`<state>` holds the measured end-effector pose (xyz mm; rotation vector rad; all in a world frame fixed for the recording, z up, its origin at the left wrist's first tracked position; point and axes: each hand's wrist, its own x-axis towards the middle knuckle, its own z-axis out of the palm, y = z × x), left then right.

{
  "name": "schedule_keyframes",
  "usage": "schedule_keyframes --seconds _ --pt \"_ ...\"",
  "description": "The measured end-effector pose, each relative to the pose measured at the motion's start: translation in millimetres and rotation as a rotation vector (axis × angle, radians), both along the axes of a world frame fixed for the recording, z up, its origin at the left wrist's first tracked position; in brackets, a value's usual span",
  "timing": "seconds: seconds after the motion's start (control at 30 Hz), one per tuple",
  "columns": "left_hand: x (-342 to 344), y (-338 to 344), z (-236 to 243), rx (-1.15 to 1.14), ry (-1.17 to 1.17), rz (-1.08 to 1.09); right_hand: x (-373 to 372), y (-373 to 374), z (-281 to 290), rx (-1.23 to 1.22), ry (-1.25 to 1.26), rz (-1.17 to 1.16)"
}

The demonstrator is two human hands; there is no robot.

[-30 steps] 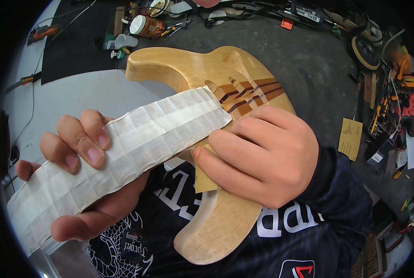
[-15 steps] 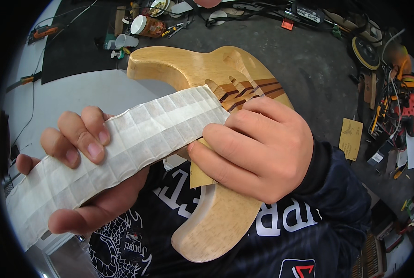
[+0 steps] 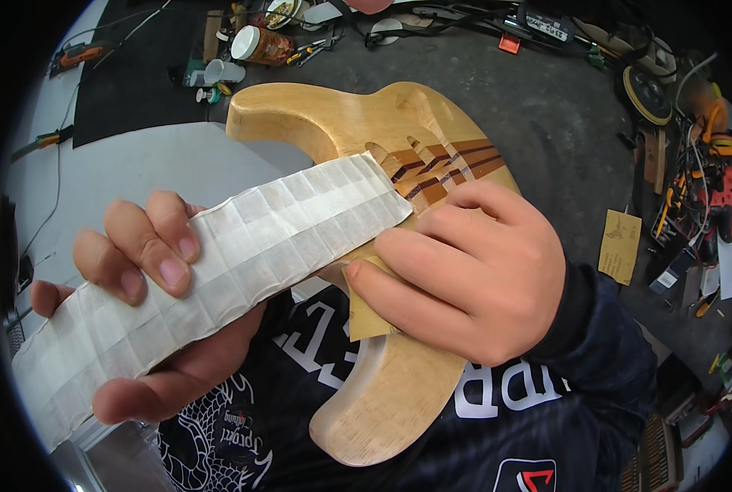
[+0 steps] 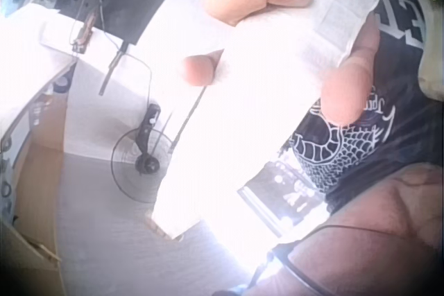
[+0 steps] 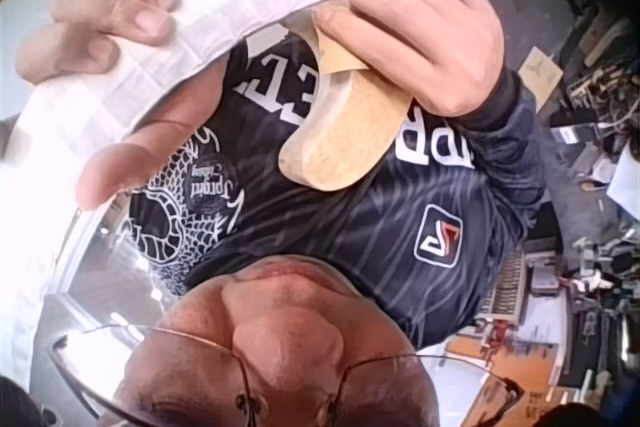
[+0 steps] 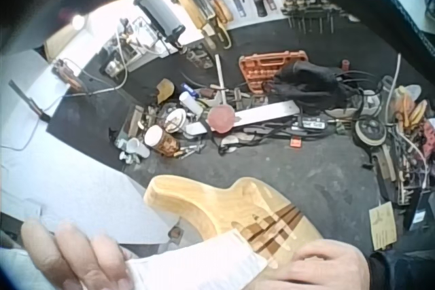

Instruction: The person picks up a wooden guitar body with a taped neck and uses a sanding block to smooth the edges of the body. They focus on the contours where the neck meets the body and the lower curves of the instrument.

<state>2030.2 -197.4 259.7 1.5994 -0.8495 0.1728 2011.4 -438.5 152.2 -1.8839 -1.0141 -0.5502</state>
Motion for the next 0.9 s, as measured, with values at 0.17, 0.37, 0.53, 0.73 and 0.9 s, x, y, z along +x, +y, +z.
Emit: schedule_keyframes --seconds 0.17,0.37,0.53,0.73,0.9 --pt "6 -17 -17 -0.16 -0.072 0.0 3 5 -1 0.021 -0.024 -0.025" --pt "4 -16 -15 -0.146 -0.068 -0.016 -2 -1 1 -0.008 0.024 0.001" --pt "3 -16 -14 -0.163 -0.068 0.013 1 4 1 0.012 0.011 -0.001" --pt "3 -13 -17 -0.16 -0.071 0.003 1 5 -1 0.004 -0.002 -0.001" --pt "2 -10 -16 -0.143 -0.062 0.013 -4 3 0 -0.016 0.054 0.003"
